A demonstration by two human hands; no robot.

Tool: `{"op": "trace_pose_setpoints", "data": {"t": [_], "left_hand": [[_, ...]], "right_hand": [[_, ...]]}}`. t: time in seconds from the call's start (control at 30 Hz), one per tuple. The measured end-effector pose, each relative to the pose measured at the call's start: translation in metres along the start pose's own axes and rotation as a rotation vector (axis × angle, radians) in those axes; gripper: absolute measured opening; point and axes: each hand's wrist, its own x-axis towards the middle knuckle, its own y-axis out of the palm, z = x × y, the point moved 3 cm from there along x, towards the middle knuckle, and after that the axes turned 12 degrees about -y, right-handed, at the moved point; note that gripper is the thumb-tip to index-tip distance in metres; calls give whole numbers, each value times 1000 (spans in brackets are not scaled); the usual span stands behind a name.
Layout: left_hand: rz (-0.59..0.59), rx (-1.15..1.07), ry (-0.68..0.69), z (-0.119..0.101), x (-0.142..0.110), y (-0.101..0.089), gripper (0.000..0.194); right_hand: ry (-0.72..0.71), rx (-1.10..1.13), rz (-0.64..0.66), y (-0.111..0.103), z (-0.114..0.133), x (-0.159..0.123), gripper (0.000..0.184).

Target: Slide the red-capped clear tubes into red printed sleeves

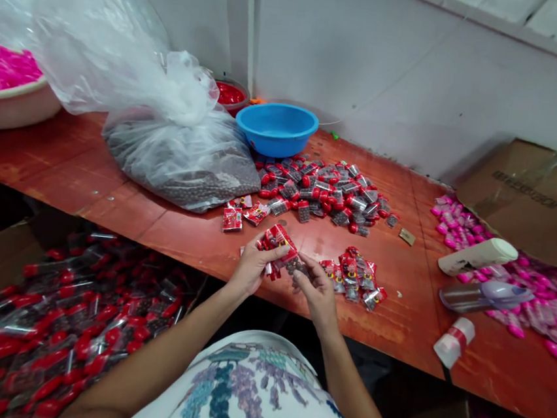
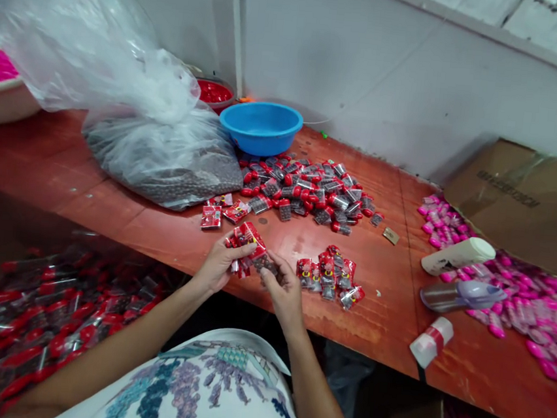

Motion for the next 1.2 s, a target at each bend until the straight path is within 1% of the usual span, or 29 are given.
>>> {"op": "trace_pose_setpoints", "data": {"t": [0.13, 0.27, 0.4, 0.47, 0.5, 0.57, 0.67, 0.73, 0.8, 0.9, 1.03, 1.1, 1.2], "left_hand": [[23, 49, -11, 3, -3, 2, 42], [51, 121, -2, 4, -3, 0, 45], [176, 189, -104, -2, -3, 1, 48], [237, 175, -133, -5, -3, 2, 54], [247, 175, -133, -5, -3, 2, 57], [219, 207, -122, -3, -1, 2, 57], [132, 255, -83, 5, 3, 0, 49], [97, 256, -47, 9, 4, 1, 47], [64, 263, -12, 11, 5, 1, 45], [26, 267, -3, 11, 5, 2, 44], [9, 111, -73, 10, 7, -3, 45], [40, 45, -118, 8, 6, -3, 47], [105, 16, -150, 5, 2, 1, 42]], "right_hand": [[-44, -36, -38, 0, -3, -2, 38], [-70, -85, -92, 3, -1, -5, 32], [-22, -26, -72, 3, 1, -6, 23], [-9, 4, -61, 2, 1, -6, 22], [-11, 2, -65, 2, 1, -6, 23], [-28, -36, -84, 0, 0, -6, 25], [-84, -151, -131, -1, -1, -7, 27], [-123, -222, -151, -2, -2, -7, 29], [-131, -230, -155, -2, -3, -7, 29], [-79, -109, -176, -3, -7, -4, 28], [-16, 59, -277, -8, -11, 1, 28], [7, 104, -299, -10, -11, 3, 28], [22, 135, -280, -10, -12, 4, 28]]}}
